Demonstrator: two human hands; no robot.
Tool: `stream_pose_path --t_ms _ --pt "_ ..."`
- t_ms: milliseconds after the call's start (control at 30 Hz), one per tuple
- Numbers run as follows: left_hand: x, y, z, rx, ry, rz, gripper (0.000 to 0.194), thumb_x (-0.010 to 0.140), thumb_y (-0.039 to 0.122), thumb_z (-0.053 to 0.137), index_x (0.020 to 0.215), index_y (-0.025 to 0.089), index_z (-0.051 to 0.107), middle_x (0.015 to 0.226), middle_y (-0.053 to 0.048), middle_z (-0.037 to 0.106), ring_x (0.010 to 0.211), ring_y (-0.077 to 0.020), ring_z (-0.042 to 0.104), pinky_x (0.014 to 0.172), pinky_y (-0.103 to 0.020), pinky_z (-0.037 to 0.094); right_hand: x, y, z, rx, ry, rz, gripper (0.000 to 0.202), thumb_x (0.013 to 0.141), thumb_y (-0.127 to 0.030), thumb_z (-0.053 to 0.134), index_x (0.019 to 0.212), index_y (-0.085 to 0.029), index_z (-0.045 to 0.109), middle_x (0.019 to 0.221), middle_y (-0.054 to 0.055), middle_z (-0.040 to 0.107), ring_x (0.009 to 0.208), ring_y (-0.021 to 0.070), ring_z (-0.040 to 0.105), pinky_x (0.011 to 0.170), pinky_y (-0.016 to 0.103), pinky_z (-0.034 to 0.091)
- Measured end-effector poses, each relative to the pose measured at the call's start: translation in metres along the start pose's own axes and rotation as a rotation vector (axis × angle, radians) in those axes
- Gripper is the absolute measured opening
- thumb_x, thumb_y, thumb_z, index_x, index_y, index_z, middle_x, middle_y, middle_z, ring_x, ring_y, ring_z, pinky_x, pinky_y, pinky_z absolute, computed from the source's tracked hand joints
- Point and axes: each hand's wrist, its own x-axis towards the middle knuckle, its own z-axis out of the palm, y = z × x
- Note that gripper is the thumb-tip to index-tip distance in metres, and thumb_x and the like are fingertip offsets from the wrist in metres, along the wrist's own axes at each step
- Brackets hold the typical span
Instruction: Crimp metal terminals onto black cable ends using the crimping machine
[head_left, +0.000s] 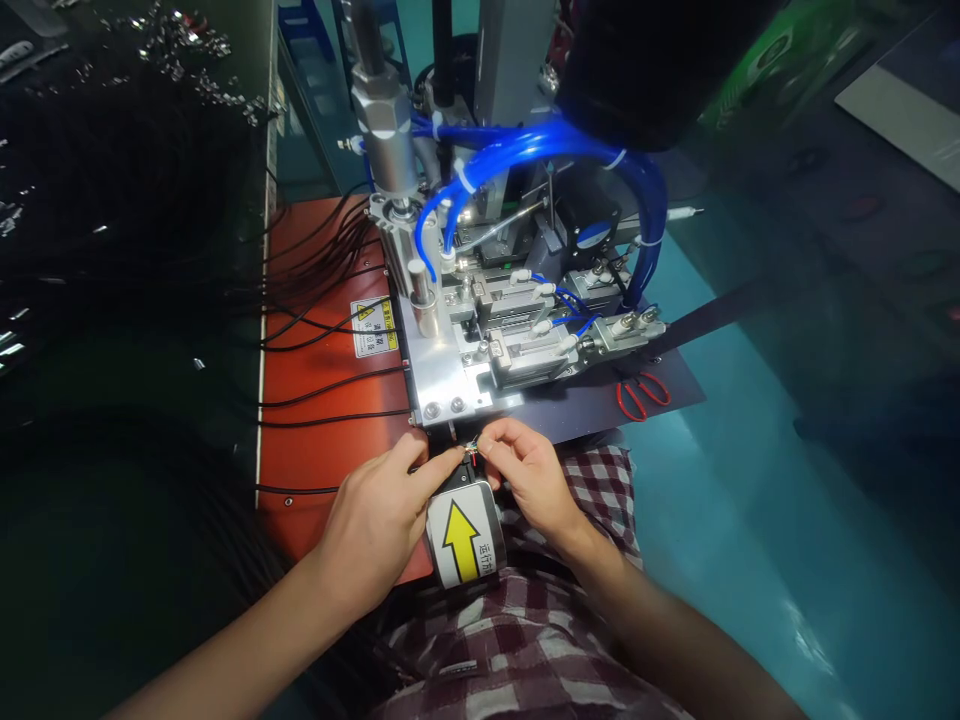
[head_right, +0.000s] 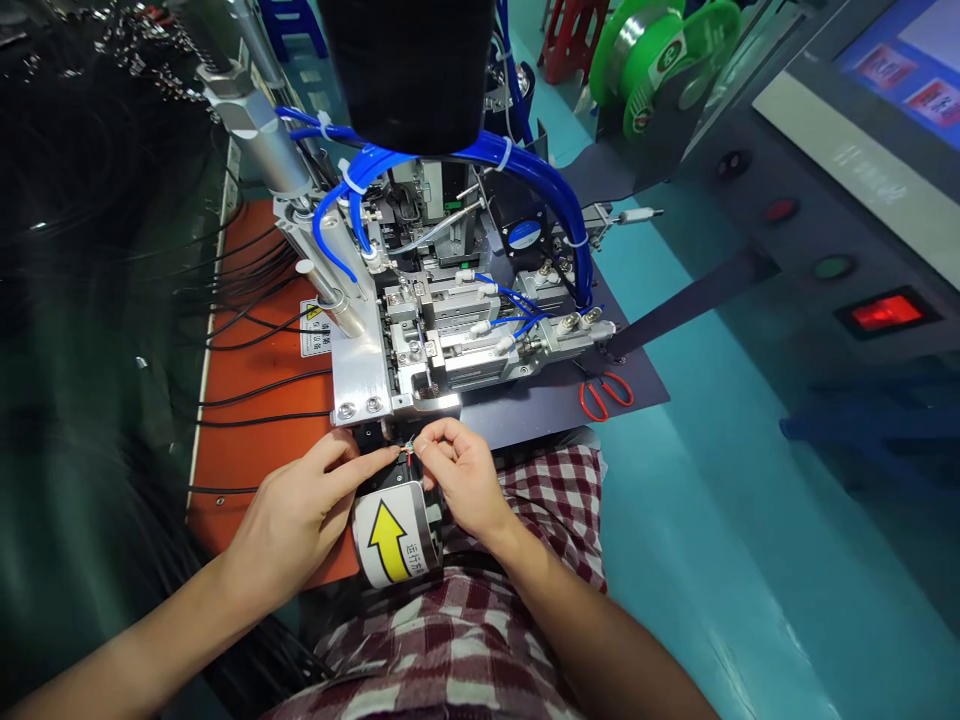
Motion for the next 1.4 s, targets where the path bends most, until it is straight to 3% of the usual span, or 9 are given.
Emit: stream_pose_path --t_ms 433,667,900,1067,1233,1400 --pt "0.002 0.003 -0.002 0.046 -0.015 0.006 0.04 0.086 0.009 0.035 0.113 0.019 0.062 0.079 -0.006 0.056 0.064 -0.0183 0.058 0.052 -0.027 0.048 -0.005 -0.005 0.006 -0.004 0.068 0.067 0.016 0.077 -0.029 0.059 0.068 -0.019 0.051 0.045 -0.007 0.046 0.042 0.0088 0.039 0.044 0.021 0.031" --pt "0.002 0.001 -0.001 0.079 -0.006 0.011 0.039 0.087 0.01 0.035 0.113 0.019 0.062 0.079 -0.006 0.056 0.065 -0.0178 0.058 0.053 -0.026 0.047 -0.005 0.0 0.008 -0.011 0.095 -0.014 0.013 0.077 -0.026 0.058 0.069 -0.019 0.051 0.047 -0.007 0.046 0.042 0.0084 0.04 0.044 0.021 0.032" --pt "0.002 0.001 0.001 0.164 -0.007 0.03 0.041 0.086 0.009 0.034 0.114 0.022 0.061 0.08 -0.005 0.056 0.062 -0.0166 0.057 0.052 -0.026 0.044 -0.006 -0.004 0.009 -0.055 0.095 0.051 0.01 0.078 -0.022 0.053 0.069 -0.019 0.05 0.047 -0.007 0.044 0.043 0.0091 0.037 0.043 0.021 0.03" --pt "0.001 0.002 0.002 0.281 -0.017 0.056 0.04 0.085 0.008 0.037 0.115 0.022 0.06 0.08 -0.005 0.057 0.061 -0.0176 0.055 0.052 -0.027 0.044 -0.007 -0.008 0.009 -0.232 0.145 -0.121 0.008 0.077 -0.018 0.053 0.068 -0.019 0.052 0.062 -0.004 0.048 0.053 0.0098 0.042 0.05 0.022 0.033" --pt "0.0 0.003 0.002 0.299 -0.024 0.069 0.038 0.084 0.01 0.042 0.116 0.021 0.059 0.082 -0.005 0.059 0.063 -0.0178 0.056 0.053 -0.027 0.045 -0.002 -0.011 0.007 -0.116 0.073 0.068 0.008 0.074 -0.019 0.052 0.067 -0.019 0.051 0.05 -0.006 0.047 0.045 0.0102 0.044 0.045 0.022 0.034" --pt "0.0 0.001 0.002 0.255 -0.043 0.063 0.038 0.083 0.009 0.043 0.116 0.021 0.059 0.087 -0.007 0.061 0.066 -0.0202 0.059 0.055 -0.03 0.048 -0.001 -0.008 0.004 -0.067 0.078 0.088 0.01 0.074 -0.024 0.058 0.068 -0.018 0.053 0.047 -0.007 0.049 0.043 0.0096 0.044 0.046 0.022 0.033"
